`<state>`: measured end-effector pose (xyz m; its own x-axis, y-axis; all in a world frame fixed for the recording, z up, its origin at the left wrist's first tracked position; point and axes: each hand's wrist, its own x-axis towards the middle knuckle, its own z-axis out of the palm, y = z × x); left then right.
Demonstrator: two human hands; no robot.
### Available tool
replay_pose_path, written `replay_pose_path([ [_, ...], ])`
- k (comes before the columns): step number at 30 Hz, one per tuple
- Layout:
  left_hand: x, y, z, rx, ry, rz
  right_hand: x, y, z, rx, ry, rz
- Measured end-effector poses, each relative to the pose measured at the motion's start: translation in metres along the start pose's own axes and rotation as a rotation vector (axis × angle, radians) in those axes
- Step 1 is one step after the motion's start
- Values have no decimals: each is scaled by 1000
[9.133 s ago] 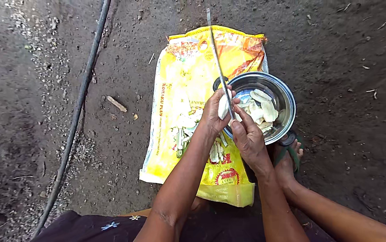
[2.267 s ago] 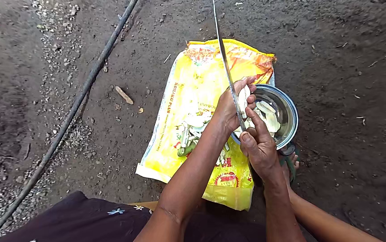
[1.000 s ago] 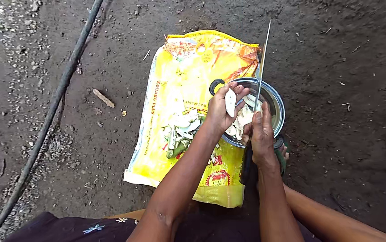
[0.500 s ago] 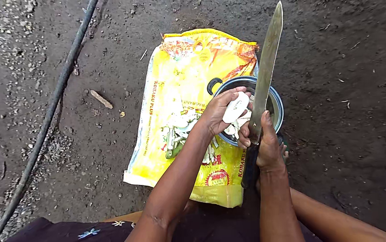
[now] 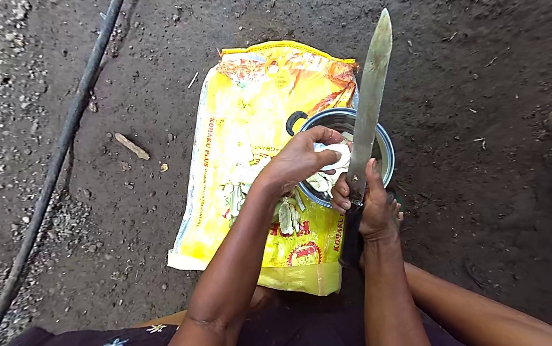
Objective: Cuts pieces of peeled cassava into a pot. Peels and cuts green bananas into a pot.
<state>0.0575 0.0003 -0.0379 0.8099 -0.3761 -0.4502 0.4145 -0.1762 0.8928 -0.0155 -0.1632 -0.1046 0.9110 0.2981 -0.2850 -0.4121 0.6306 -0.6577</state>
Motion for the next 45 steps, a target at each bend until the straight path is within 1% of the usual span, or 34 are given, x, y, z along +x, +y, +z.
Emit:
replay_pose_path([
  [5, -5, -7, -18, -77, -101, 134, 2, 3, 6, 80, -21, 23],
  [8, -4, -11, -15, -107, -43, 180, 3, 4, 12, 115, -39, 13],
  [10, 2, -16, -12, -212, 6, 204, 2, 5, 17, 119, -40, 17],
  [13, 12, -22, -12, -354, 70, 177, 1, 8, 25, 108, -49, 7],
  [15, 16, -19, -7, -419, 185, 139, 1, 11, 34, 36, -75, -3],
  [17, 20, -17, -2, -572, 296, 132, 1, 16, 44, -86, -71, -63],
  [18, 21, -16, -2, -671, 333, 117, 1, 18, 48, -151, -69, -100],
  [20, 20, -13, -3, -873, 340, 67, 1, 22, 53, -304, -59, -163],
  [22, 19, -12, -5, -997, 339, 14, 1, 26, 56, -472, -15, -225],
  [25, 19, -10, -9, -1011, 342, -23, 2, 33, 57, -681, 36, -346],
  [29, 20, -18, -15, -1089, 197, 43, 3, 37, 55, -827, 54, -435],
  [34, 18, -17, -19, -1113, 159, -7, 3, 38, 54, -856, 44, -450],
  [39, 18, -20, -20, -1170, 78, -75, 2, 36, 50, -823, 0, -414],
  [45, 20, -23, -21, -1170, 79, -102, 2, 35, 45, -777, -41, -359],
])
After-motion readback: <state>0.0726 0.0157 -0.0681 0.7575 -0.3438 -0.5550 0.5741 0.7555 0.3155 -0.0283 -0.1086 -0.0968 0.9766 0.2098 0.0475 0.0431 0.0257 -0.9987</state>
